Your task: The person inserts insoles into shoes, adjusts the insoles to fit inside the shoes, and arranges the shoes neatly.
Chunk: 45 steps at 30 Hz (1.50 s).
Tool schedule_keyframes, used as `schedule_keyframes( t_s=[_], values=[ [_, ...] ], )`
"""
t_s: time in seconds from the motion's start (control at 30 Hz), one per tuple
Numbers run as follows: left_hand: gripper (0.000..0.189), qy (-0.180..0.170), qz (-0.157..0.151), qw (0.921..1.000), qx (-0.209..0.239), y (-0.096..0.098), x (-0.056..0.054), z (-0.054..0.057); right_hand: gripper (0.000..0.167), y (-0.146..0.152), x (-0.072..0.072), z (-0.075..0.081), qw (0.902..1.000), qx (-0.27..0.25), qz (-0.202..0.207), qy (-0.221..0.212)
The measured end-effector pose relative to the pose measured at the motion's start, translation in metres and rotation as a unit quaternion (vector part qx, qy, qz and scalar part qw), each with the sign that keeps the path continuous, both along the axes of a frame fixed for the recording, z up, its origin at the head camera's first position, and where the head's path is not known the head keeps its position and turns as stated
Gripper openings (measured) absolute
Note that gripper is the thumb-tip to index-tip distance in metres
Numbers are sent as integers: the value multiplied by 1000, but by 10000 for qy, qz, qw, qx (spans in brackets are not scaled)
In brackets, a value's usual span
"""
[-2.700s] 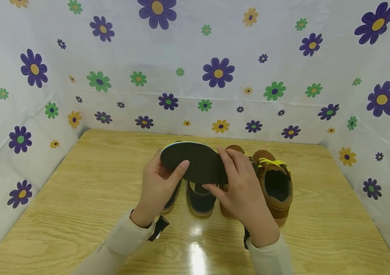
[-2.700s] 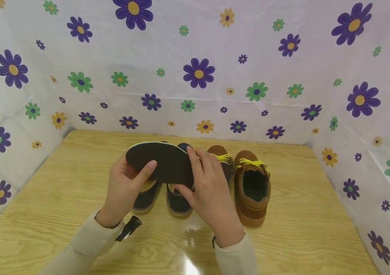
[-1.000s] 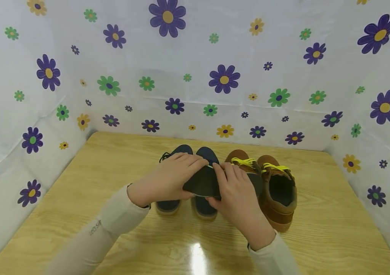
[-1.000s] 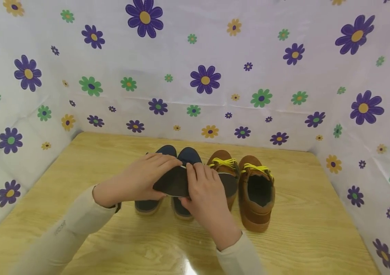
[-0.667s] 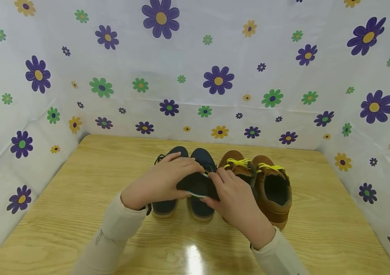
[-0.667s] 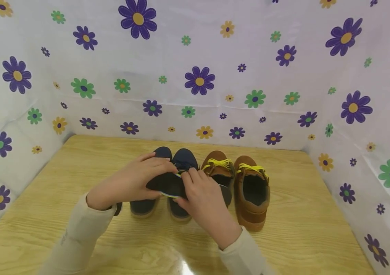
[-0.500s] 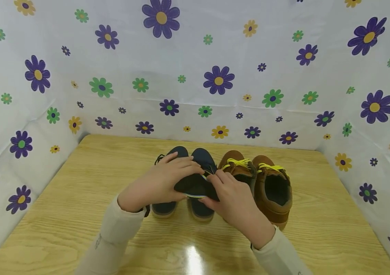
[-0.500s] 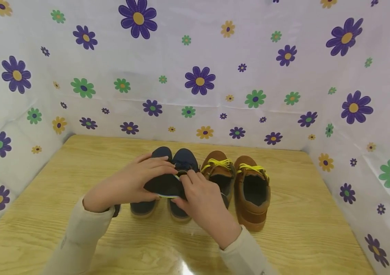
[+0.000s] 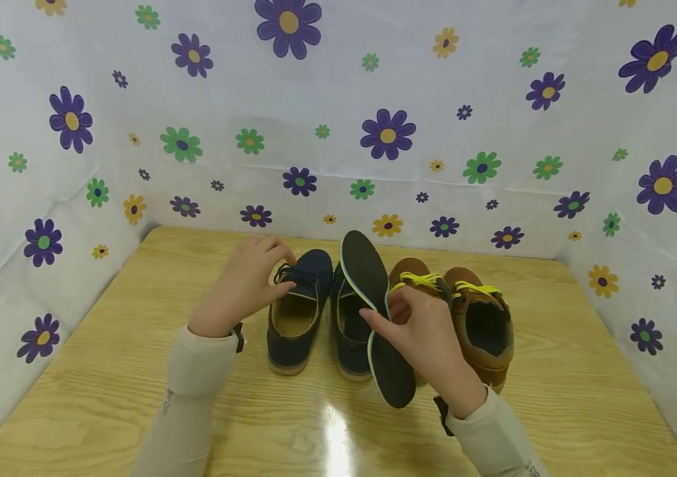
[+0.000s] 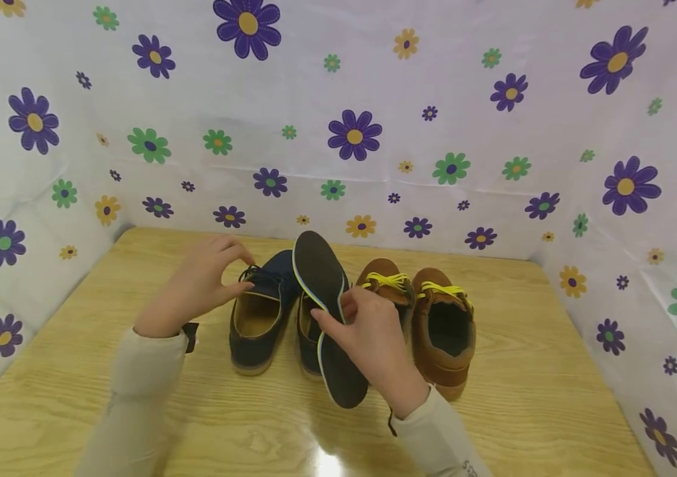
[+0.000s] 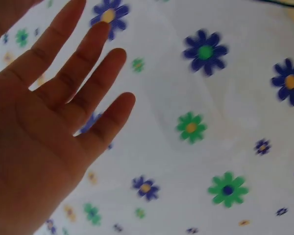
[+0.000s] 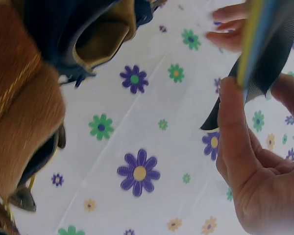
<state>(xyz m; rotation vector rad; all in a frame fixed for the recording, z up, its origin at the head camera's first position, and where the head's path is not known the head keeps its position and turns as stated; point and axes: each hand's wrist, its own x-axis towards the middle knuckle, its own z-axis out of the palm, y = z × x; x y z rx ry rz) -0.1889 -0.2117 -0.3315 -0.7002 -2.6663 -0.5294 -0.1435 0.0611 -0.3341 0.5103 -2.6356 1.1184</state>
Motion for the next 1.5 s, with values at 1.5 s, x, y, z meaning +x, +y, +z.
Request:
schedule_keyframes(
  t_s=[1.5],
  values=[
    [20,-1177,549,9912,-243,3,-41,-56,53,-96,-16,6,9548,1636,1345,-2086]
  ],
)
